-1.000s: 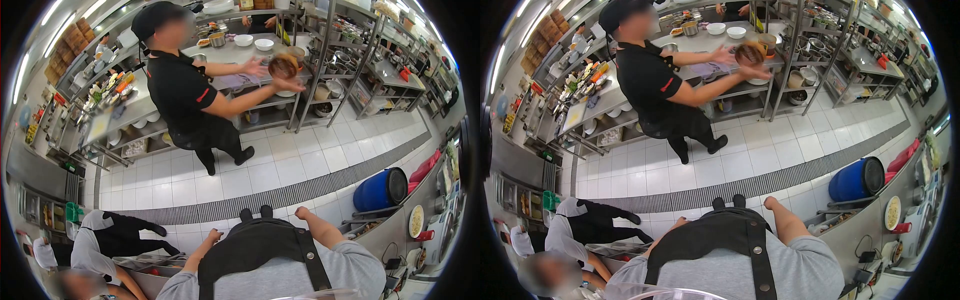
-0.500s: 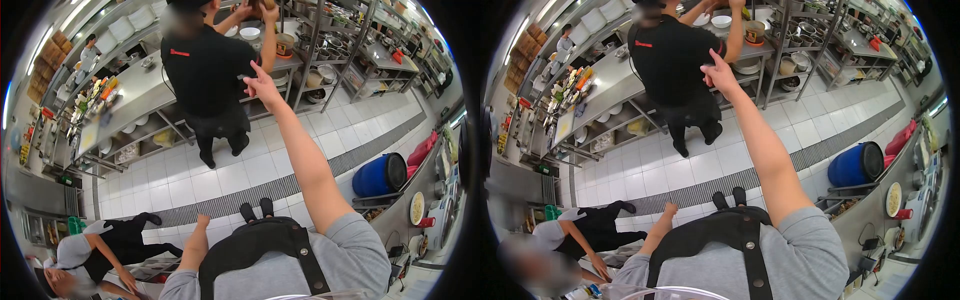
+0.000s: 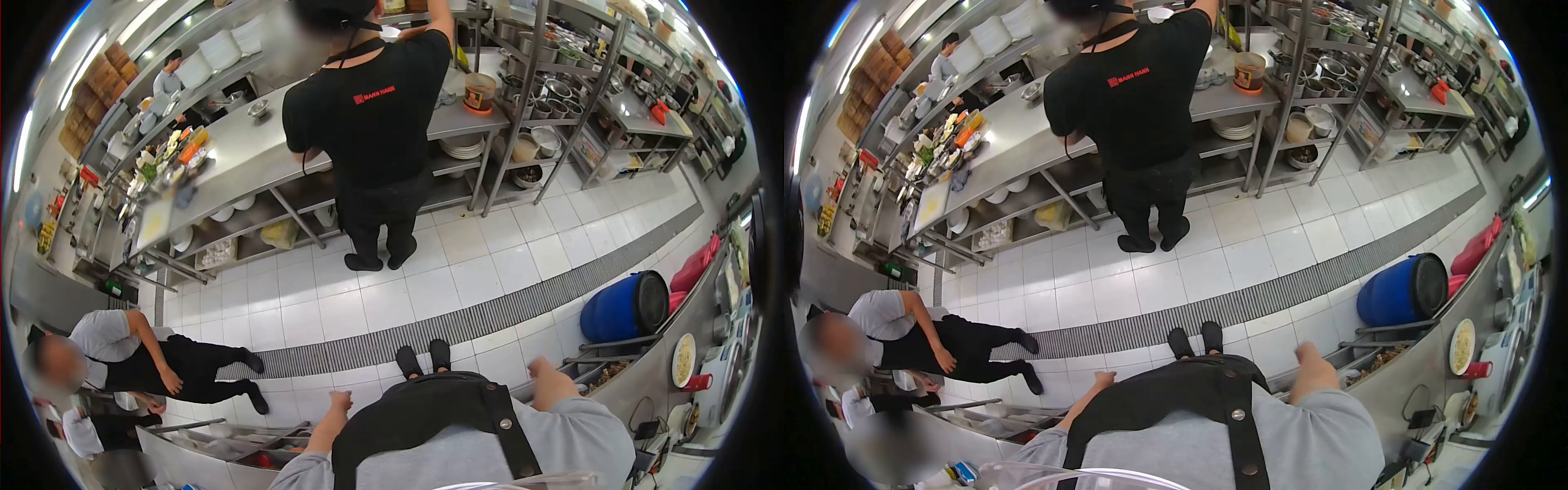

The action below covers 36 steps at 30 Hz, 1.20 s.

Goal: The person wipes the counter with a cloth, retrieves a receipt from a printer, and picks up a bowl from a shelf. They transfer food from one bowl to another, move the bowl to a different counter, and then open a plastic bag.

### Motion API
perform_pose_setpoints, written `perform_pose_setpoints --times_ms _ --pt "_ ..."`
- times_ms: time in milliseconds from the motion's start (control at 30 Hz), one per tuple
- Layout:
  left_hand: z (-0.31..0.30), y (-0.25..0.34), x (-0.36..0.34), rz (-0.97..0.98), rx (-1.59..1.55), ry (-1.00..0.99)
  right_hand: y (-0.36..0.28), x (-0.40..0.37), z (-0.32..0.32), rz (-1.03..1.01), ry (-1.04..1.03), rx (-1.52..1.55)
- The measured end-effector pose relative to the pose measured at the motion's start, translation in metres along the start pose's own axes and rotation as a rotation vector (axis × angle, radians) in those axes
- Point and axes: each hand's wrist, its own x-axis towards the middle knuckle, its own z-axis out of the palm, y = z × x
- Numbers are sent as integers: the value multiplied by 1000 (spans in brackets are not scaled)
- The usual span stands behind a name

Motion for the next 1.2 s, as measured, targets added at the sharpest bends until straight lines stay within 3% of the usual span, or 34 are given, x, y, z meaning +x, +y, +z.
perform_pose_setpoints --times_ms 67,100,200,267,333,367,400,433,500,533,567,600,733,767,800,833,900,933,967,1000,1067,1200 --pt "-27 -9 -8 -68 -21 106 14 10 103 278 -22 528" --pt "-35 -13 -11 -82 -9 125 4 -28 96 347 -28 452" --pt "-38 -10 -11 -55 78 114 -10 -58 91 793 368 1289" --pt "-23 -1 -9 27 176 76 -12 -17 102 543 209 1267" --pt "4 12 -2 228 459 -18 -45 -25 16 684 104 1745" --pt "19 21 4 492 835 -99 -56 -15 -15 559 19 1724" --pt "37 35 6 784 1216 -123 -64 -1 -35 166 167 1033" --pt "54 49 2 990 1460 -113 -70 38 -54 41 129 709" --pt "86 78 -9 1097 1385 -81 -94 54 -116 -158 263 422" --pt "96 90 -18 1066 1101 -78 -106 61 -148 -240 349 275" --pt "101 99 -29 1032 793 -76 -114 80 -157 -335 667 234" --pt "105 107 -38 997 601 -66 -133 14 -219 -137 581 726" --pt "80 118 -47 772 381 26 -139 15 -271 -228 681 755" --pt "75 107 -35 796 224 155 -136 20 -270 -243 708 846" --pt "65 70 25 1073 657 285 -133 16 -265 -211 725 823" --pt "52 48 57 1348 1046 556 -129 11 -258 -178 742 800" --pt "20 24 36 937 1143 28 -115 17 -229 -63 716 716" --pt "11 21 1 545 728 -21 -107 31 -201 20 673 655" --pt "-5 40 -77 220 262 76 -95 38 -176 -32 545 341" --pt "-11 21 -81 153 257 61 -84 41 -150 -81 410 31" --pt "-23 -14 -91 105 335 3 -69 46 -100 -93 139 -86" --pt "-23 -53 -100 64 417 -64 -53 62 4 69 -61 256"
